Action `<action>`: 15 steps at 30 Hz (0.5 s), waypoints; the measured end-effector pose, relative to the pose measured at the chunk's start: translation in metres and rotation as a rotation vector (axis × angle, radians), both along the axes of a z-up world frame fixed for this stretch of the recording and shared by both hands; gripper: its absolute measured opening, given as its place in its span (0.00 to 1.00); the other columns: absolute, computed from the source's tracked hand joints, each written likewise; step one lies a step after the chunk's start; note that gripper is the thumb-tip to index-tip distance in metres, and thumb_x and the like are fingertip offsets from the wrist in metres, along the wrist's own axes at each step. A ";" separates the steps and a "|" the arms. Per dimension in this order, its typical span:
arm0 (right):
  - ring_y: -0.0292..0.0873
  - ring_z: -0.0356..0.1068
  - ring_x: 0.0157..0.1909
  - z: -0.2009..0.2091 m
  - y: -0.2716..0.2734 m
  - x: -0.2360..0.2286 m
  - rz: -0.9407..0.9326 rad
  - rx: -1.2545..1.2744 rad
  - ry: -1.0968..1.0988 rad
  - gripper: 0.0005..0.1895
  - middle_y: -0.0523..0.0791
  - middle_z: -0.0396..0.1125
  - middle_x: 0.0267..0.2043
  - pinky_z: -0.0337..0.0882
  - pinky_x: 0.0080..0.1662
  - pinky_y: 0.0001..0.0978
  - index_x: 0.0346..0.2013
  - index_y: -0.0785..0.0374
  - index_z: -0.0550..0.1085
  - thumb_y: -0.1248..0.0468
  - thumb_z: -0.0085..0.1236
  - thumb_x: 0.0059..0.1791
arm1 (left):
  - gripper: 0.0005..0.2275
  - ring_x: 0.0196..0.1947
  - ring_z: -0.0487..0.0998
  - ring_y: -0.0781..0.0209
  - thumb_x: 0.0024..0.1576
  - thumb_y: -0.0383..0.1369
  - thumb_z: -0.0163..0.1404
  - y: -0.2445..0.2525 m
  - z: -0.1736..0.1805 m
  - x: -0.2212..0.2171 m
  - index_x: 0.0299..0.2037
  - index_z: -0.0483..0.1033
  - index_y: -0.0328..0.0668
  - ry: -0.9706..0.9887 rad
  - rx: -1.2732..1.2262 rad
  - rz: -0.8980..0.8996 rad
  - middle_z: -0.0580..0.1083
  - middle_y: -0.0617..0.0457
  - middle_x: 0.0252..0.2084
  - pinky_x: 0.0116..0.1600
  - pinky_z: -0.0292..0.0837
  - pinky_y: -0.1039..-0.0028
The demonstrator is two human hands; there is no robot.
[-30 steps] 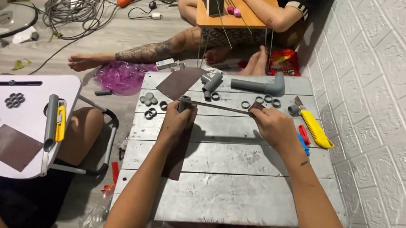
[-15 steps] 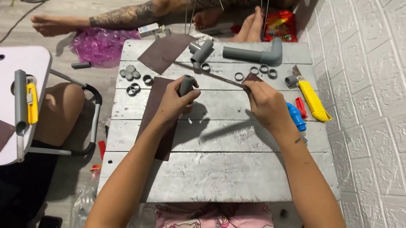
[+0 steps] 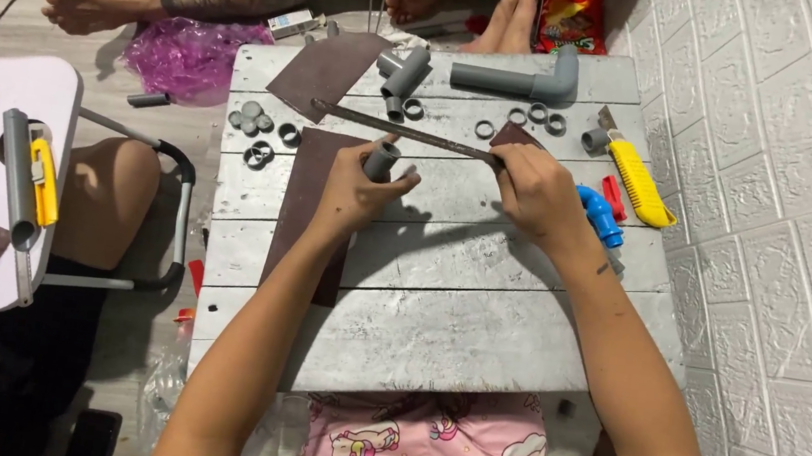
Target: The person uses a metal file to smooth the edges of small gray PVC pipe fittings on a white table. They repeatedly rotate the fittings and file different sides while other PVC parts and sandpaper lie nearby.
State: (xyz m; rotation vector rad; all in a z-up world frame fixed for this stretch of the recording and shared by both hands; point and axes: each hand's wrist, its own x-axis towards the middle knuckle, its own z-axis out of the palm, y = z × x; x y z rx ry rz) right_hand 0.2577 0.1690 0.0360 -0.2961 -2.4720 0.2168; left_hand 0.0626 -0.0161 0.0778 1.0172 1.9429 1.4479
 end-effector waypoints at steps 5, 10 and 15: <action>0.49 0.72 0.36 0.016 -0.007 0.001 0.015 -0.043 -0.018 0.08 0.48 0.67 0.30 0.73 0.43 0.36 0.45 0.63 0.73 0.68 0.45 0.55 | 0.18 0.24 0.73 0.65 0.55 0.32 0.61 0.000 -0.017 -0.004 0.55 0.79 0.36 0.043 0.138 -0.082 0.75 0.47 0.25 0.31 0.68 0.72; 0.49 0.72 0.38 0.017 -0.012 0.000 0.013 -0.060 -0.045 0.08 0.49 0.67 0.30 0.74 0.43 0.36 0.45 0.64 0.72 0.69 0.45 0.55 | 0.05 0.20 0.73 0.67 0.57 0.31 0.57 0.008 -0.031 0.001 0.42 0.83 0.43 -0.024 0.123 -0.104 0.73 0.53 0.19 0.27 0.67 0.77; 0.46 0.72 0.37 0.009 -0.013 -0.001 -0.003 -0.099 -0.135 0.08 0.47 0.67 0.30 0.75 0.43 0.33 0.45 0.64 0.71 0.69 0.42 0.56 | 0.07 0.17 0.76 0.66 0.55 0.34 0.62 0.004 -0.024 0.007 0.39 0.81 0.43 -0.017 0.056 -0.078 0.77 0.50 0.21 0.27 0.71 0.76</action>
